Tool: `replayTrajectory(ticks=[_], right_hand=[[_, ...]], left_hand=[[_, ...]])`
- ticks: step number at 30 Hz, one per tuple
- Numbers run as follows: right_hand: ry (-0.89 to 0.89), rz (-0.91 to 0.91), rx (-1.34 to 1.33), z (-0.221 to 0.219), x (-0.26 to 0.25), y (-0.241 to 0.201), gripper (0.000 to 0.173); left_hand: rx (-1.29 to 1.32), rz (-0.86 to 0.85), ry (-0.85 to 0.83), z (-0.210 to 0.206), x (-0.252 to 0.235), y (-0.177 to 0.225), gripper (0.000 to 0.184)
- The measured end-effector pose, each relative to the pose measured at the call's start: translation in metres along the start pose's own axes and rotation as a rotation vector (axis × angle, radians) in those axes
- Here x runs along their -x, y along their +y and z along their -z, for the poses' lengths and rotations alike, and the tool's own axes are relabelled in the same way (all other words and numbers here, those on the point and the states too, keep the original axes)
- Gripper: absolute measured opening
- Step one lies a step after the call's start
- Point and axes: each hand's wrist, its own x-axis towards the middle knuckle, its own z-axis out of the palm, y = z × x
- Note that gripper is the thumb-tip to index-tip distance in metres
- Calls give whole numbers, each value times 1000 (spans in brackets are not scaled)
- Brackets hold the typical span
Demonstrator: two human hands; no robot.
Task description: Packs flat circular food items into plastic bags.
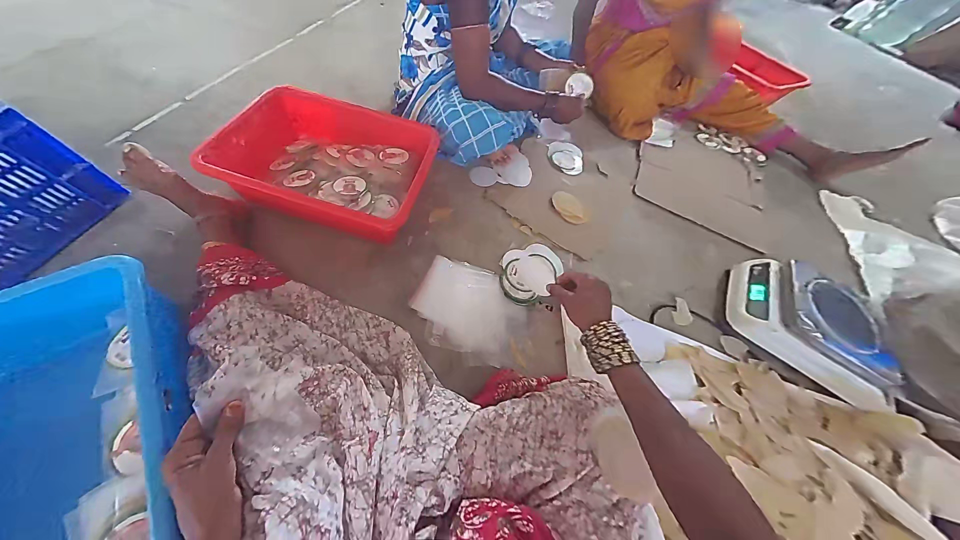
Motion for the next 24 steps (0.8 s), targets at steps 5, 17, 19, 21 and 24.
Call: replayTrajectory(ticks=[5,17,19,21,24], right_hand=[[319,185,-43,41,100,28,25],[322,432,353,9,286,114,37],[352,359,257,14,286,110,51],[339,211,130,22,280,100,58],[170,-99,-106,23,257,96,87]], left_hand=[[-8,-6,-11,-1,1,2,10],[6,-27,-46,3,7,2,10],[-6,-15,-38,3,11,6,11],[9,-28,-33,2,16,12,10],[69,5,-42,-3,28,23,4]])
